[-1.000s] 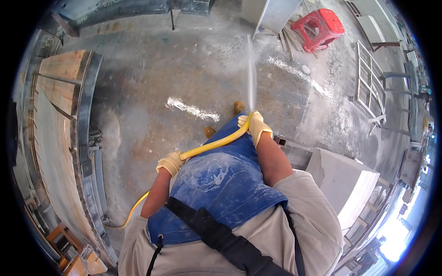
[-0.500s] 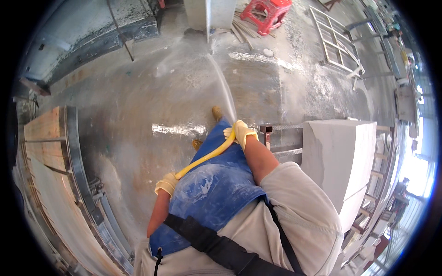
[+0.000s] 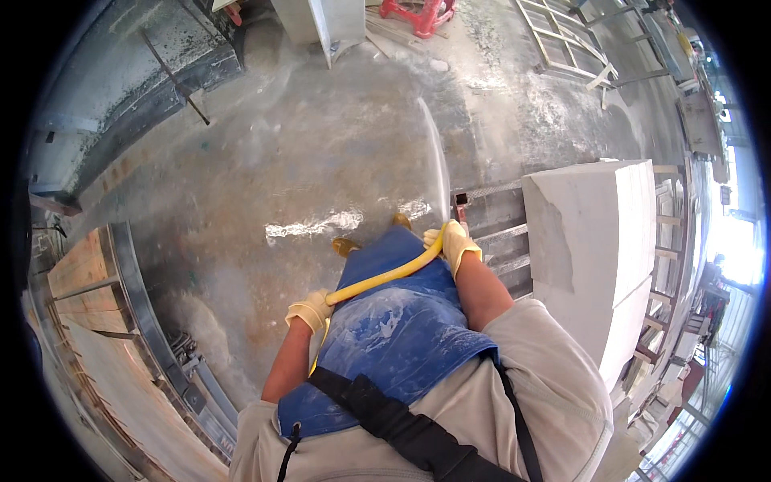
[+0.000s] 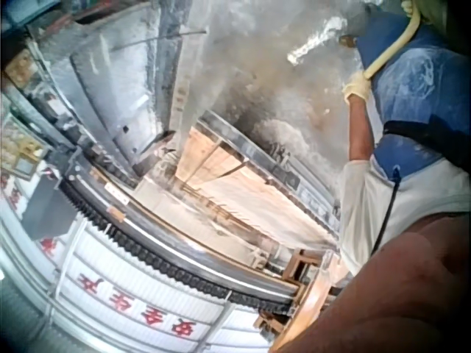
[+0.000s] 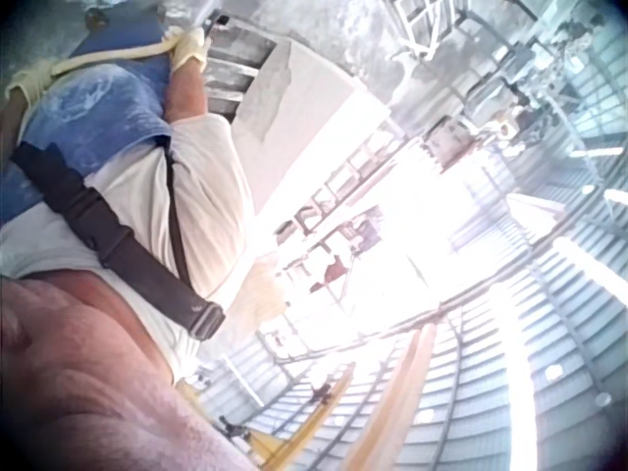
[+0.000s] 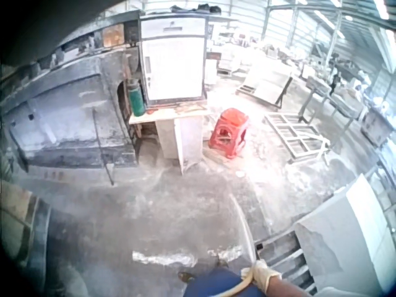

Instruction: The person picks up several large, flat, white stone slabs from a pile on the floor and moves them aside. Then, using a yellow hose, the person sprays water across the dusty concrete floor to clean it, moving the hose in sweeping motions to cover a wide area.

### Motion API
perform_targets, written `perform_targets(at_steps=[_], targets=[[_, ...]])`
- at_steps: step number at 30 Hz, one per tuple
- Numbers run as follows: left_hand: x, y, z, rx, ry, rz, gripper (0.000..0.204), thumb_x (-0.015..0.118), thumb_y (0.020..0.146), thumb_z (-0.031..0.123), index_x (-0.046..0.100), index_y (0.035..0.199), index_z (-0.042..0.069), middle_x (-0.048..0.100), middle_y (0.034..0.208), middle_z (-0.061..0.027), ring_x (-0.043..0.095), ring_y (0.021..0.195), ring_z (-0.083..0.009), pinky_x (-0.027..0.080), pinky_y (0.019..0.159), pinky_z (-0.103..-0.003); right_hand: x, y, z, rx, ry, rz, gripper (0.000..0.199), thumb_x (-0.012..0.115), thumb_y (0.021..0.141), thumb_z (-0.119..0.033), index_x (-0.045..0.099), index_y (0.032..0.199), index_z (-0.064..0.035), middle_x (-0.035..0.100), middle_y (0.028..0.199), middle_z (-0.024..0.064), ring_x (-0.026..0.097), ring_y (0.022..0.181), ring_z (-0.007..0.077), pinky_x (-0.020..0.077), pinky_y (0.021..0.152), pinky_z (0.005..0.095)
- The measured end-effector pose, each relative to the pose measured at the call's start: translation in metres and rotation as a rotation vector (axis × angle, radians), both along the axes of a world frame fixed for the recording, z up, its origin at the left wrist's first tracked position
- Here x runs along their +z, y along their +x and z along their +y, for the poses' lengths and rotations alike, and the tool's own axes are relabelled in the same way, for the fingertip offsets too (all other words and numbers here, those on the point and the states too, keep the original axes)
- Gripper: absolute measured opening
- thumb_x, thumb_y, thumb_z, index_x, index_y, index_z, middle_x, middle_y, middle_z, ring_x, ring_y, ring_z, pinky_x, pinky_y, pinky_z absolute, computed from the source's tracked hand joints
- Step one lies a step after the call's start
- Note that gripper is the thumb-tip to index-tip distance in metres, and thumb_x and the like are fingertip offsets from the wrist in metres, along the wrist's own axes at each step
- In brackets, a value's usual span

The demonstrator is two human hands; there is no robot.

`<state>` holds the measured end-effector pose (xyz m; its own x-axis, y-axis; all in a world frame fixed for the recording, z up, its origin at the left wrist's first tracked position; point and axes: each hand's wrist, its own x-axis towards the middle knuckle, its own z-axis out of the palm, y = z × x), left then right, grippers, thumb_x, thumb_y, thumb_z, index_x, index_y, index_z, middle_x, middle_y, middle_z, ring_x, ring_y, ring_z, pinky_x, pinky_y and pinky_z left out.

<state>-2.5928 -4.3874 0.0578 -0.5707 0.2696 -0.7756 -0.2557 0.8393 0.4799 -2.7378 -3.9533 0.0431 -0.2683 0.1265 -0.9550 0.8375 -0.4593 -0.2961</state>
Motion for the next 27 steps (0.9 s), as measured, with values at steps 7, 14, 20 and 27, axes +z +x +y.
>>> perform_targets(at_steps=[7,14,20,27], targets=[[0.039,-0.017,-0.003,-0.039,-0.066,-0.057,0.028,0.057,0.095,0.03,0.074,0.107,0.011,0.072,0.107,-0.0218,0.069,0.101,-0.0415,0.055,0.087,-0.05,0.037,-0.01,-0.031,-0.156,0.153,-0.189,0.063,0.035,0.103,-0.043,0.061,0.117,0.0132,0.071,0.106,0.0278,0.071,0.092,0.0446,0.0574,0.092,0.0531],[0.07,-0.016,-0.002,-0.019,-0.084,-0.078,0.024,0.061,0.093,0.027,0.074,0.108,0.012,0.073,0.105,-0.0216,0.069,0.1,-0.0413,0.055,0.088,-0.05,0.036,-0.011,-0.035,-0.186,0.195,-0.153,0.056,0.034,0.103,-0.044,0.06,0.092,0.0046,0.069,0.087,0.0247,0.068,0.069,0.0411,0.0579,0.07,0.0543],[0.084,-0.027,-0.009,-0.047,-0.08,-0.105,0.025,0.06,0.093,0.027,0.075,0.107,0.012,0.073,0.104,-0.0214,0.069,0.099,-0.0416,0.054,0.088,-0.05,0.033,-0.007,-0.022,-0.264,0.013,-0.123,0.061,0.031,0.105,-0.048,0.059,0.097,0.0055,0.066,0.079,0.0214,0.064,0.06,0.0395,0.0569,0.064,0.0508],[0.081,-0.034,-0.003,-0.075,-0.047,-0.095,0.03,0.061,0.094,0.032,0.074,0.106,0.009,0.072,0.104,-0.024,0.069,0.1,-0.0423,0.054,0.086,-0.05,0.065,-0.016,-0.028,-0.247,0.189,-0.157,0.077,0.031,0.104,-0.059,0.061,0.101,0.0117,0.071,0.089,0.0267,0.068,0.071,0.046,0.0581,0.073,0.0554]])
